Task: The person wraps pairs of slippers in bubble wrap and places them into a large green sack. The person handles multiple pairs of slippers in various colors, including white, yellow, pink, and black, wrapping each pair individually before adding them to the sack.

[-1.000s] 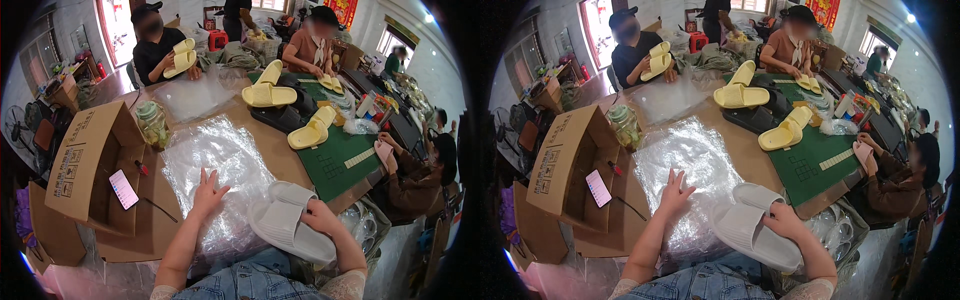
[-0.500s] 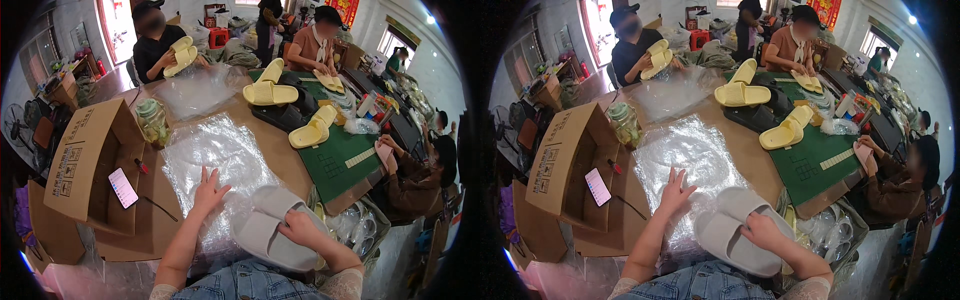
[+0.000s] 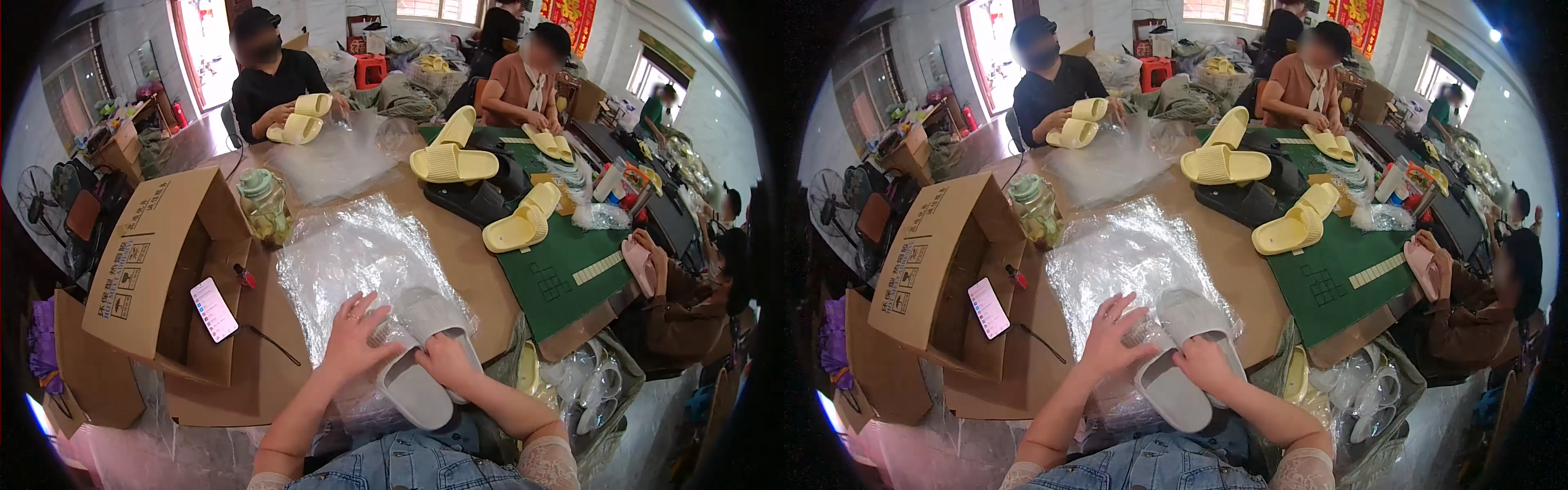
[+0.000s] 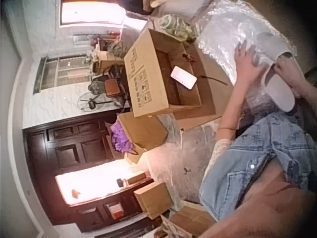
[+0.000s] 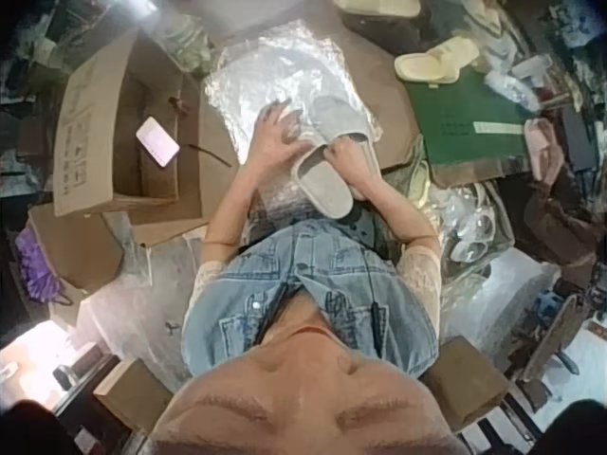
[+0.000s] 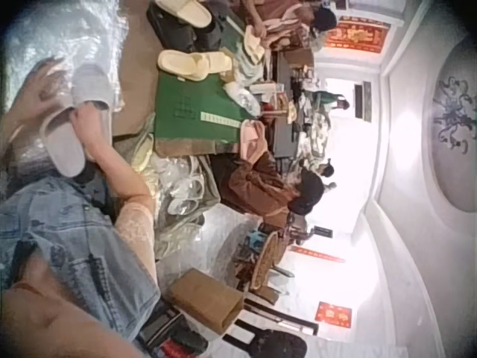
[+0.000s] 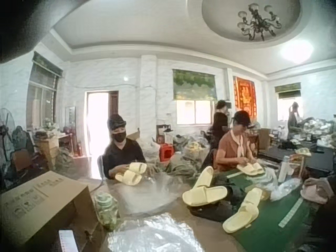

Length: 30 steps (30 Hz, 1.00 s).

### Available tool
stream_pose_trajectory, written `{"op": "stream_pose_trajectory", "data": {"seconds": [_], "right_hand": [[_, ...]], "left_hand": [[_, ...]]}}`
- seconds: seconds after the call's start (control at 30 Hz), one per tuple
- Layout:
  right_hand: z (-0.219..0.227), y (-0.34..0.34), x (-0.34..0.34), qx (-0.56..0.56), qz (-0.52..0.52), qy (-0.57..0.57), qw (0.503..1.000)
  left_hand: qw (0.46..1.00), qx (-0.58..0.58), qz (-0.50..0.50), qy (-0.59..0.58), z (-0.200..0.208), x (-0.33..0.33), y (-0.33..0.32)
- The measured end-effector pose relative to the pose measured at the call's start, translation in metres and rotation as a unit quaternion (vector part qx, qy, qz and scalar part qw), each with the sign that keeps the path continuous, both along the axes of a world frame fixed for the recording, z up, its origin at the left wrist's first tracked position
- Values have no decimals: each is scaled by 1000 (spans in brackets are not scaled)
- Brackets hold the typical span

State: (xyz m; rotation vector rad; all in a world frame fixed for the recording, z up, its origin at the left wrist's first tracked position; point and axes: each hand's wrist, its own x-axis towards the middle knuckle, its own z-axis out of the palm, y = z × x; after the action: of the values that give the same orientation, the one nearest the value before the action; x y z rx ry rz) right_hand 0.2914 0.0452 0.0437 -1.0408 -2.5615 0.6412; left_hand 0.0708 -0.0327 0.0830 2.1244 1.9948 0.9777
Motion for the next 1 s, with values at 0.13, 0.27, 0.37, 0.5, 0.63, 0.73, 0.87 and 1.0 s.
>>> {"op": "stream_pose_trajectory", "data": {"seconds": [0.13,0.27,0.37,0.5,0.63,0.73,0.87,1.0], "right_hand": [[3,-10,-2,8,-12,-25,1000],[3,-11,-2,26,-17,15,999],[-1,-10,2,25,-25,15,999],[-2,-14,2,11,-36,-9,999],[-2,-16,-2,7,-23,-28,999],[-18,-10,-3,-7,14,-36,999],[-15,12,-10,57,91,59,992],[24,16,-38,-66,-49,-4,997]], "left_hand": [[999,3,-33,-24,7,29,-4],[999,34,-35,19,-8,45,-6],[997,65,-39,11,-5,53,-6],[996,68,-38,-31,3,55,-9],[991,82,-53,-88,3,54,-10],[988,100,-77,-95,5,57,-6],[978,91,-131,-133,17,61,-12],[954,81,-207,-202,24,62,-20]]}}
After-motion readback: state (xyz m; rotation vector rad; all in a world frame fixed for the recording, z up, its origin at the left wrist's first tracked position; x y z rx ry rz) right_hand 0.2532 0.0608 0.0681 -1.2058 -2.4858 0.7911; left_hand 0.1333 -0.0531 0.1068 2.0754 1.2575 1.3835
